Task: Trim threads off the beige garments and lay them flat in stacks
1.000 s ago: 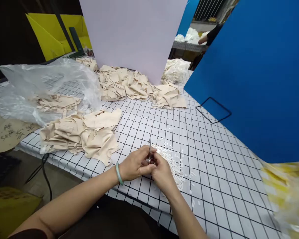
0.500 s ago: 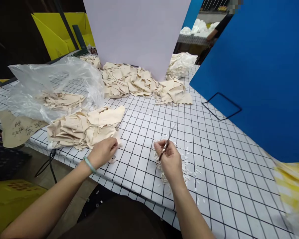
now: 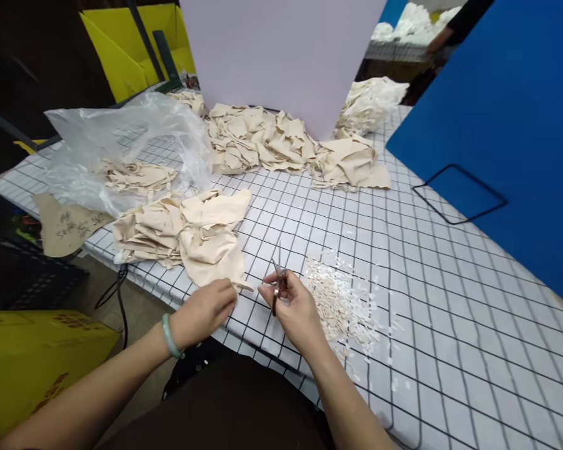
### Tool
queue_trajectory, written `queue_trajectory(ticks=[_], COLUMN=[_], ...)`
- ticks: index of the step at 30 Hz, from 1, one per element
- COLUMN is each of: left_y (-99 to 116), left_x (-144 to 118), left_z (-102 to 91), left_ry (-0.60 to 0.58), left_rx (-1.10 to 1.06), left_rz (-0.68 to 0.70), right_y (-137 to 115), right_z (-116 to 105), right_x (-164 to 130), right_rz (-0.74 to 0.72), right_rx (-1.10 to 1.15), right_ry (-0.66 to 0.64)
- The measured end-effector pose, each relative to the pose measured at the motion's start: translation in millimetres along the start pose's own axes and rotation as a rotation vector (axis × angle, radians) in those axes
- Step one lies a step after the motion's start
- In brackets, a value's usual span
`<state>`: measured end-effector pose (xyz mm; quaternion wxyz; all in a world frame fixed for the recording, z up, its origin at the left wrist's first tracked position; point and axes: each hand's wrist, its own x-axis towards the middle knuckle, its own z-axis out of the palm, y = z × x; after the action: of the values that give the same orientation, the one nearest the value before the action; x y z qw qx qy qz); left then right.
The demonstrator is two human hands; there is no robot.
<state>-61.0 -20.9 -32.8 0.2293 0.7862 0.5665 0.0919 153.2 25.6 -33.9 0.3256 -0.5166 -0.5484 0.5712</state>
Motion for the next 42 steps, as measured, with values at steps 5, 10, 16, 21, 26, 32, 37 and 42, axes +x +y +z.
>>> queue_trajectory(ticks=[5, 10, 16, 21, 26, 32, 37, 42], left_y=[13, -3, 14, 29, 32, 22, 5, 2], left_x=[-20, -42, -47, -39, -22, -9, -11, -6], left_z=[-2.6, -13.5, 5.2, 7.9, -18.5, -21.2, -4.8, 9.2], left_ry=[-0.062, -0.132, -0.249, 0.044, 0.17, 0.429, 0.411, 0.358], left_rx=[-0.214, -0.595, -1.443, -1.86, -1.683, -1.285, -0.919, -0.351], left_rz=[0.105, -0.318, -0.658, -0.695, -0.532, -0.385, -0.442, -0.191], right_y=[6, 13, -9, -23, -3, 14, 1, -11], right_z=[7, 29, 23, 11, 24, 71, 71, 53], right_x=[-5, 7, -24, -70, -30, 41, 44, 34], right_rz=[-0.038, -0.287, -0.092, 0.19, -0.04, -0.28, -0.164, -0.244], right_rx=[-0.081, -0.416, -0.162, 0.155, 0.207, -0.031, 0.092, 0.104], right_ry=[-0.051, -0.077, -0.195, -0.724, -0.174, -0.095, -0.101, -0.107])
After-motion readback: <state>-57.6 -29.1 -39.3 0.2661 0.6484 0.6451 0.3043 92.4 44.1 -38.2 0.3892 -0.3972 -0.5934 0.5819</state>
